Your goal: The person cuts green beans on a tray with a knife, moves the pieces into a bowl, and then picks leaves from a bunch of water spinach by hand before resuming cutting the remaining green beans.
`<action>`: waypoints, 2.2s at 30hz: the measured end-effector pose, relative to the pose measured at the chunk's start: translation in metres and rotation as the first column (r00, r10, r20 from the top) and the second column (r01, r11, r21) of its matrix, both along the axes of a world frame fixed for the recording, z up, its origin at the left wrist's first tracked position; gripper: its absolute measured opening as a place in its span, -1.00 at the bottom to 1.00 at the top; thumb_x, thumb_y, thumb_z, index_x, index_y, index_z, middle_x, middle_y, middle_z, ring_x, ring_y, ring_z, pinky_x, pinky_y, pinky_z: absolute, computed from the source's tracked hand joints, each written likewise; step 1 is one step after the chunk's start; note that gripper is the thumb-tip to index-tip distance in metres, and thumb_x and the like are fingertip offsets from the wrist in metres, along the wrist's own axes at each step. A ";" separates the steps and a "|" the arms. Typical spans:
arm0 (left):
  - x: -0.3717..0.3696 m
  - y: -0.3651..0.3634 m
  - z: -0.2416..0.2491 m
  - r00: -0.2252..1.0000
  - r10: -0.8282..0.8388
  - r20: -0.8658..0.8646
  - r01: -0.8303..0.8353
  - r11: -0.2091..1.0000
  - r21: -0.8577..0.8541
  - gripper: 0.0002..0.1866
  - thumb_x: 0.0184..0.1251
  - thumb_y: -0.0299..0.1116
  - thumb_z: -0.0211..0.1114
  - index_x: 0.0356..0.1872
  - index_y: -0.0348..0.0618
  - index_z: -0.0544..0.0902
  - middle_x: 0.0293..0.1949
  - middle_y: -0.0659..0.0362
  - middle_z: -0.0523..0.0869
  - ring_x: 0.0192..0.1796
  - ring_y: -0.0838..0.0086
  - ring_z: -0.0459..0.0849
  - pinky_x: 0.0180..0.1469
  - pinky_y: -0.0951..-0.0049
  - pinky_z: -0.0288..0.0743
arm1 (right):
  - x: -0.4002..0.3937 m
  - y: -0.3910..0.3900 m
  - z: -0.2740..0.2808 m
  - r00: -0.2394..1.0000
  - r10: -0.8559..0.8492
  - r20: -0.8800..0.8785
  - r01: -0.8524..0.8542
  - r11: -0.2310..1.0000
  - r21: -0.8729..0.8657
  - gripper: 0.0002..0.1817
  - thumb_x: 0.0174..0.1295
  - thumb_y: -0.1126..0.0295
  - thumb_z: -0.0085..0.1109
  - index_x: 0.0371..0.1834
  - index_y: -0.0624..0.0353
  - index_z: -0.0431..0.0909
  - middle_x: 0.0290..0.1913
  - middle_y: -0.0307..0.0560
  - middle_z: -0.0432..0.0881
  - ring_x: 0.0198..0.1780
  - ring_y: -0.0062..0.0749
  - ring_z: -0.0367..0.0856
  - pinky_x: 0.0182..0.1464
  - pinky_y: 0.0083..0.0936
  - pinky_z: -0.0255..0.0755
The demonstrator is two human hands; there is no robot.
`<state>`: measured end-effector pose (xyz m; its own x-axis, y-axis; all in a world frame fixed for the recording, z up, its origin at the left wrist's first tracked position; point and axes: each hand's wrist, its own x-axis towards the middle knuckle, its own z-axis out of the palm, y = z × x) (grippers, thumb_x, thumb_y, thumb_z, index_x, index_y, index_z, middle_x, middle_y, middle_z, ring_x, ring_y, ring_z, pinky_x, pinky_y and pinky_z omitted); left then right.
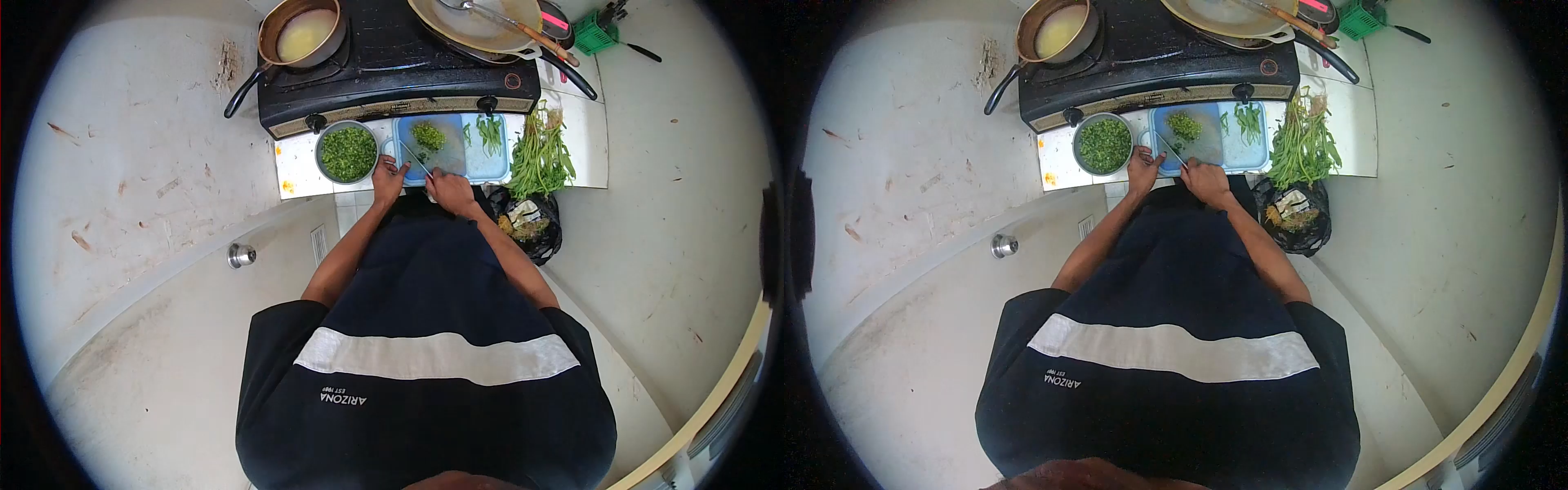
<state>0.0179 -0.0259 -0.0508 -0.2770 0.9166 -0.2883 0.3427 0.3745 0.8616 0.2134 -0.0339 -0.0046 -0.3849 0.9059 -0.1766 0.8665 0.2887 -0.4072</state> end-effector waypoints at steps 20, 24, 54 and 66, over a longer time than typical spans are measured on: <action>-0.008 -0.006 -0.001 0.989 -0.125 0.079 0.116 0.988 0.106 -0.60 0.33 -0.37 0.57 -0.08 -0.27 0.47 -0.48 0.12 0.53 -0.51 0.41 0.55 -0.42 0.33 0.50 | -0.007 0.005 0.005 0.999 0.037 0.019 -0.037 0.999 -0.001 -0.57 0.58 0.04 0.02 -0.21 0.25 0.54 -0.55 0.17 0.71 -0.47 0.12 0.76 -0.38 -0.05 0.63; -0.008 -0.005 0.003 0.983 -0.172 0.069 0.165 0.981 0.103 -0.63 0.38 -0.37 0.53 -0.08 -0.27 0.46 -0.51 0.14 0.50 -0.54 0.45 0.55 -0.49 0.33 0.49 | 0.000 0.005 0.001 1.000 -0.003 -0.008 0.003 1.000 0.006 -0.57 0.57 0.04 0.03 -0.23 0.24 0.55 -0.55 0.20 0.70 -0.45 0.16 0.75 -0.36 0.01 0.63; 0.006 0.026 0.062 0.822 -0.533 -0.201 0.566 0.804 0.182 -0.59 0.55 -0.39 0.26 0.36 -0.14 0.51 -0.16 -0.03 0.73 -0.26 0.04 0.75 -0.17 0.09 0.60 | 0.034 0.024 0.029 0.995 -0.099 -0.028 0.100 0.995 0.022 -0.60 0.39 0.04 0.26 -0.08 0.21 0.61 -0.46 0.14 0.75 -0.35 0.12 0.79 -0.21 0.00 0.64; 0.015 0.043 0.072 0.748 -0.657 -0.093 0.661 0.750 0.025 -0.45 0.48 -0.44 0.29 0.47 -0.02 0.47 -0.17 -0.08 0.81 -0.18 0.01 0.83 -0.13 0.11 0.66 | 0.042 0.021 0.021 0.990 -0.124 -0.065 0.127 0.991 0.040 -0.68 0.35 0.13 0.30 -0.12 0.15 0.52 -0.43 0.06 0.77 -0.36 0.13 0.75 -0.10 -0.03 0.54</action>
